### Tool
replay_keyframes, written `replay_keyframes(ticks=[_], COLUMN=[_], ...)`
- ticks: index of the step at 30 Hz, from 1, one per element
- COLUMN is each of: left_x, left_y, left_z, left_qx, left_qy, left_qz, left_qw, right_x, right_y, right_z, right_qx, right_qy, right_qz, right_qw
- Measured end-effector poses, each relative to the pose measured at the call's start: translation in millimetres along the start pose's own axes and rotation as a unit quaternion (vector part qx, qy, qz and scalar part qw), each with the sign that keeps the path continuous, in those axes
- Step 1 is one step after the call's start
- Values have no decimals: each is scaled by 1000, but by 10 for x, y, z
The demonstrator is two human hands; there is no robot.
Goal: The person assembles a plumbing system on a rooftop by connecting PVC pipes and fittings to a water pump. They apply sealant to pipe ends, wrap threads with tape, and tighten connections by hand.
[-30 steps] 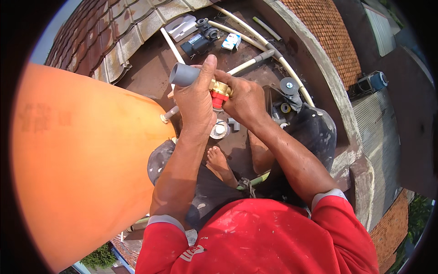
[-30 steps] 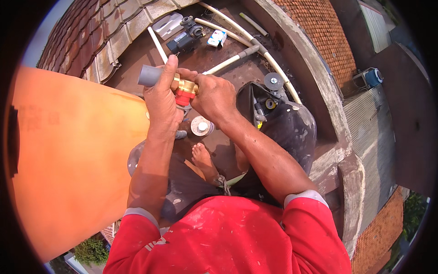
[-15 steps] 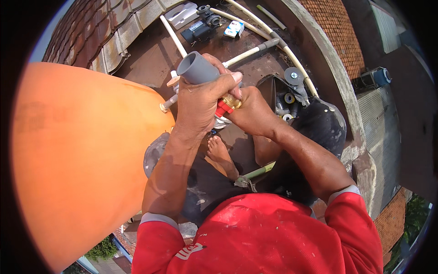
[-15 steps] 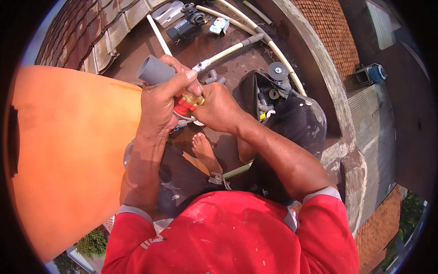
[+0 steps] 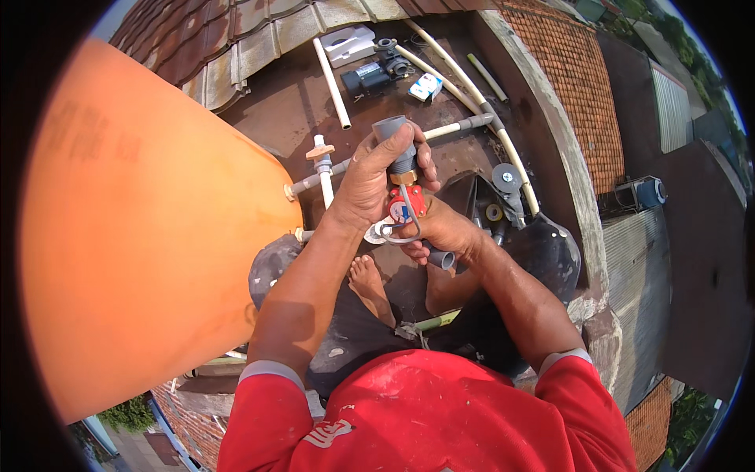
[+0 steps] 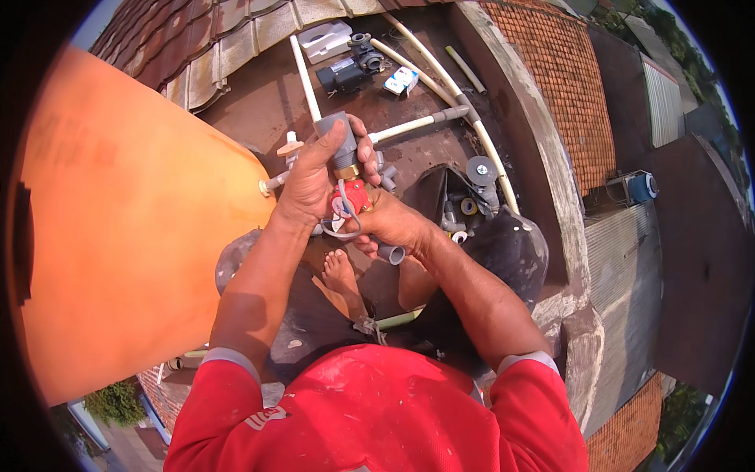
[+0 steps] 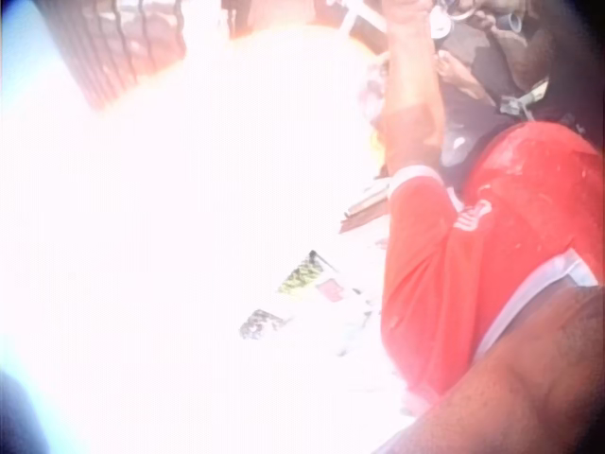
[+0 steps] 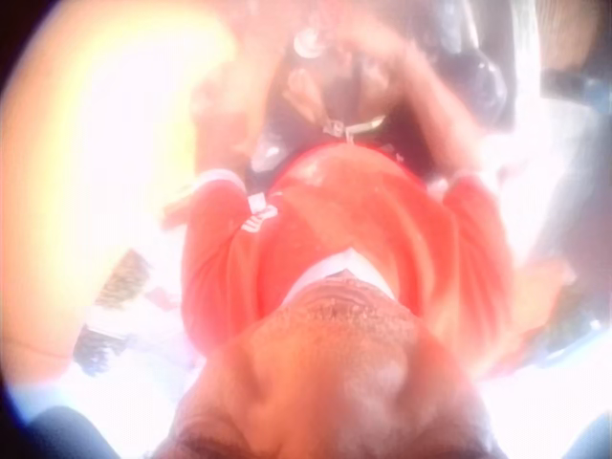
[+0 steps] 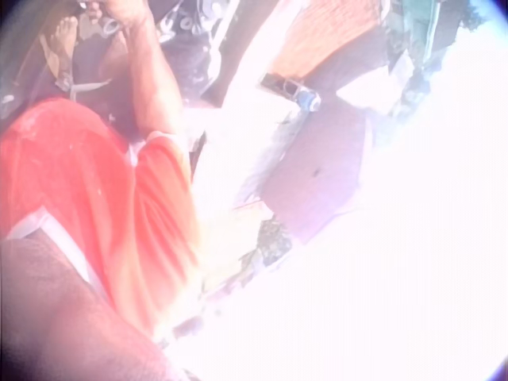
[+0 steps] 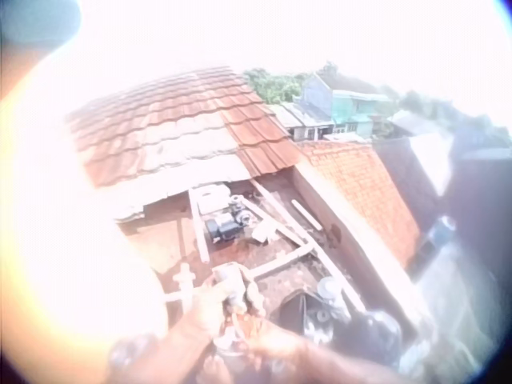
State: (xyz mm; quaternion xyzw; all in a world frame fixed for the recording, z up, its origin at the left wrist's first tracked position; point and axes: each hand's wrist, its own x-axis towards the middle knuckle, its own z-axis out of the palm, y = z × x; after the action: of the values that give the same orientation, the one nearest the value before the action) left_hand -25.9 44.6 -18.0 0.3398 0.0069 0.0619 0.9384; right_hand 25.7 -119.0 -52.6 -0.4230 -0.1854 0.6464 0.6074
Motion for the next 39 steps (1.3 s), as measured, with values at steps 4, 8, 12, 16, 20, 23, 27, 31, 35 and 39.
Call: replay_keyframes(ticks=[4,8,12,16,20,23,27,31,35,39], left_x=[39,57,94,101,136,124,179,153,198,198], left_y=[-34,-124,-110,-161,-158,-77,-59,18,125,195], left_z=[47,87,87,144,112,0,-124,-120,-36,176], left_qx=[22,86,107,138,121,13,65,91,158,212], left_qy=[66,170,182,224,234,220,230,218,200,216], left_qz=[-33,-46,-53,-54,-49,-62,-27,-28,23,25], left_qw=[997,981,976,963,963,973,971,971,967,953], right_x=[11,35,27,36,38,-29,-27,-36,6,49], right_y=[69,190,128,162,153,-45,34,-98,-17,-58], right_z=[-63,17,76,57,-78,63,4,109,108,310], right_qx=[27,-6,12,11,-84,-173,-188,-235,-333,-290], right_qy=[-42,61,74,105,116,190,196,242,281,283], right_qz=[17,15,6,22,-3,-94,-189,-149,-197,-215], right_qw=[999,998,997,994,990,962,944,929,878,889])
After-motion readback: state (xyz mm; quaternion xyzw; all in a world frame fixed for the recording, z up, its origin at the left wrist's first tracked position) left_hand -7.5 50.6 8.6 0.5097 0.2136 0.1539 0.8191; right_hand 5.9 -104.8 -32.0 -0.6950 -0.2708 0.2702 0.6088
